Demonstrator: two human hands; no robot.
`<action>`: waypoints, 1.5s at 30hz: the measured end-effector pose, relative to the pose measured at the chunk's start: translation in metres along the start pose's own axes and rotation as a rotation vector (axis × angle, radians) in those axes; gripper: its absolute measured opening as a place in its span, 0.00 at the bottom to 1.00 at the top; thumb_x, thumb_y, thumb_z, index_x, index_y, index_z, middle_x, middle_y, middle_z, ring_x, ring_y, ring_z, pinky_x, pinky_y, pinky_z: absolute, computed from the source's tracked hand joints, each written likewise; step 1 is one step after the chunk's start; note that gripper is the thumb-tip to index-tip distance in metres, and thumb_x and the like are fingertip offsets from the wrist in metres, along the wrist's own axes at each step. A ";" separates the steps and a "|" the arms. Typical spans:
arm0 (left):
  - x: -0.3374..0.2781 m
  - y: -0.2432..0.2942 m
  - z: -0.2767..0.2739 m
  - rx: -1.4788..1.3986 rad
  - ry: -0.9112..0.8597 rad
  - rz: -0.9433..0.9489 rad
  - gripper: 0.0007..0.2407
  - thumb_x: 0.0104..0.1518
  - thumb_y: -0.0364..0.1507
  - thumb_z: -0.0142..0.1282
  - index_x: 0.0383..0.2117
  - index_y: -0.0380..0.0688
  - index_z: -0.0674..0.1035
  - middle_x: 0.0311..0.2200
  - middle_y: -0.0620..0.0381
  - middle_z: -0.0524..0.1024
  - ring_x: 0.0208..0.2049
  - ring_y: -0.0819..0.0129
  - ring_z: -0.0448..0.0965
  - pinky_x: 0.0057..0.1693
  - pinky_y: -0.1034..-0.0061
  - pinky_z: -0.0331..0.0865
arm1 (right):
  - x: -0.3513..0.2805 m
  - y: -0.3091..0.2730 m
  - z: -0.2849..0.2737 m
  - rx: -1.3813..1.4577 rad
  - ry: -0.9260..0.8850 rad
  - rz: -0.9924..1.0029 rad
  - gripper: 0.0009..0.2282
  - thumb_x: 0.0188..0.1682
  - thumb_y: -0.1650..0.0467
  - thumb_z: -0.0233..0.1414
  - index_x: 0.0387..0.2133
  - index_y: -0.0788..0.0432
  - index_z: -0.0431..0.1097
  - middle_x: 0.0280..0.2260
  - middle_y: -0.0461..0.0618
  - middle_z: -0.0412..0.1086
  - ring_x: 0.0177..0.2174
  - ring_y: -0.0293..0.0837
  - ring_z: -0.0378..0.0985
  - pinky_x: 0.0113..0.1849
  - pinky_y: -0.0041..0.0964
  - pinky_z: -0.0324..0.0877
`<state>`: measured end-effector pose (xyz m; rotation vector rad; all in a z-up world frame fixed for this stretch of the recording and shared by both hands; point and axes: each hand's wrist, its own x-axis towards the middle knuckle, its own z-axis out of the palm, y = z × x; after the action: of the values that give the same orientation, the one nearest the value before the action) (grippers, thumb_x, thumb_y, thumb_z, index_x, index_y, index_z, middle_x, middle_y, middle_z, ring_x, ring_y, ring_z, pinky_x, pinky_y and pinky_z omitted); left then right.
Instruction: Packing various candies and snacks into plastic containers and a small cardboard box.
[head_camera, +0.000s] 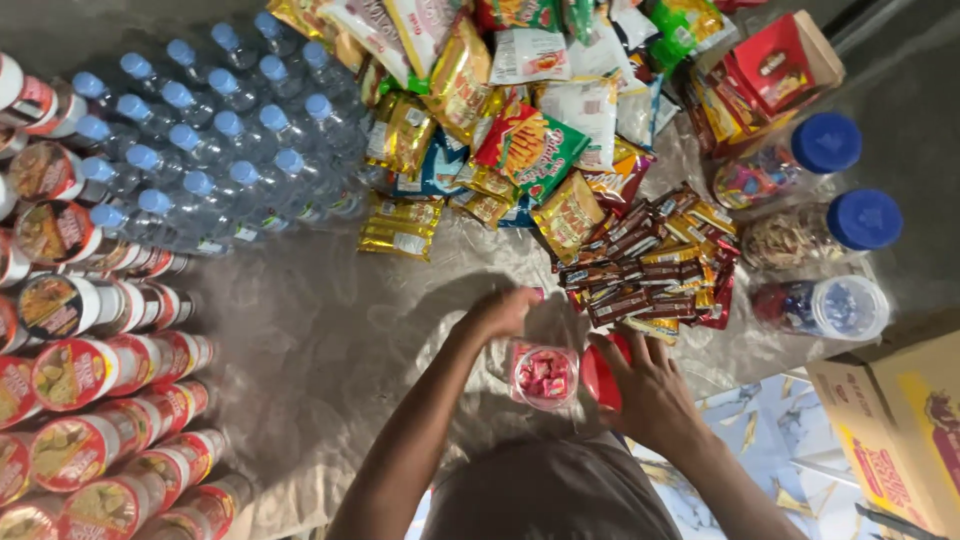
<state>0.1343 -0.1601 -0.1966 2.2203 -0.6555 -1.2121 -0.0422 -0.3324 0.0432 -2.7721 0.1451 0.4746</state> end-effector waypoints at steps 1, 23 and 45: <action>0.005 0.002 0.000 0.004 -0.004 0.005 0.24 0.51 0.19 0.54 0.58 0.51 0.75 0.59 0.52 0.76 0.57 0.58 0.79 0.59 0.63 0.73 | -0.005 -0.001 0.000 0.001 0.003 0.007 0.47 0.23 0.64 0.69 0.63 0.45 0.58 0.62 0.55 0.55 0.56 0.61 0.59 0.53 0.57 0.64; -0.180 0.067 -0.008 -0.032 0.415 0.541 0.25 0.46 0.36 0.73 0.49 0.43 0.76 0.48 0.47 0.72 0.53 0.52 0.73 0.57 0.63 0.69 | -0.017 0.017 0.026 0.234 -0.022 0.096 0.47 0.26 0.64 0.69 0.66 0.44 0.54 0.60 0.56 0.55 0.56 0.64 0.60 0.52 0.55 0.66; -0.171 0.067 0.020 -0.308 0.452 0.589 0.45 0.33 0.29 0.77 0.66 0.45 0.64 0.62 0.47 0.65 0.65 0.51 0.67 0.69 0.65 0.65 | 0.004 -0.034 -0.035 0.239 0.000 -0.400 0.44 0.26 0.69 0.70 0.63 0.46 0.61 0.60 0.57 0.59 0.56 0.60 0.65 0.51 0.50 0.69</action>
<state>0.0239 -0.1060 -0.0582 1.7668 -0.7913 -0.4575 -0.0227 -0.3119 0.0839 -2.4775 -0.3266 0.3277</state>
